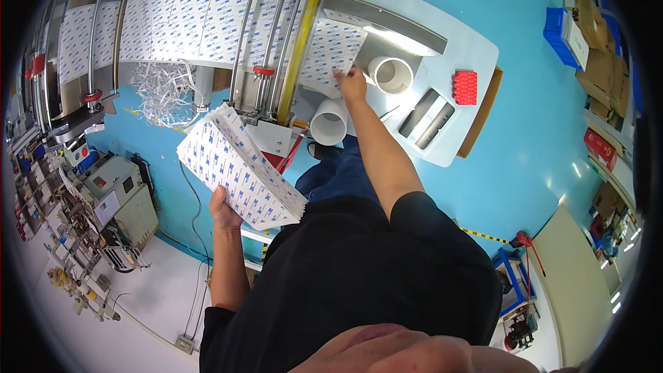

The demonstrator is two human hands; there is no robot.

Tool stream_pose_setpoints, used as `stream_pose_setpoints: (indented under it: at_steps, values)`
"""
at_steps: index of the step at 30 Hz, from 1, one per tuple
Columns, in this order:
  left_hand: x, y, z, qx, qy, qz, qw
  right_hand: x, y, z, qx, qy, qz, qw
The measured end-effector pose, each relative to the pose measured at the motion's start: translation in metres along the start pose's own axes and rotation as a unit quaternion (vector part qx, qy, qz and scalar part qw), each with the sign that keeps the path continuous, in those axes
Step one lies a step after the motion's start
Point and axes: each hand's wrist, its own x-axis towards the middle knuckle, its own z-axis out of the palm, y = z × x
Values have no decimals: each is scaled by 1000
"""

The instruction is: Operating a label manufacturing machine, removing paper waste, and packaging finished label sheets into boxes.

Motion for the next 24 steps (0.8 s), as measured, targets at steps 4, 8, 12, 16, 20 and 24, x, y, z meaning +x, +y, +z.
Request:
stream_pose_setpoints:
  at_steps: [4,8,12,16,20,24]
  values:
    - [1,2,-2,16,9,1,1000,0,-2,1,-108,-5,-83,991]
    - [3,3,-1,26,17,1,1000,-4,7,3,-127,44,-152,979]
    - [2,3,3,28,68,1,997,-15,0,1,-88,48,-177,979]
    - [3,1,7,20,51,-2,998,-49,-25,-15,-71,70,-212,972]
    - [8,-2,8,-9,32,-13,999,-121,-59,-57,-54,79,-224,970]
    - [29,-8,22,-49,-10,-34,998,-186,-77,-112,45,42,-322,945]
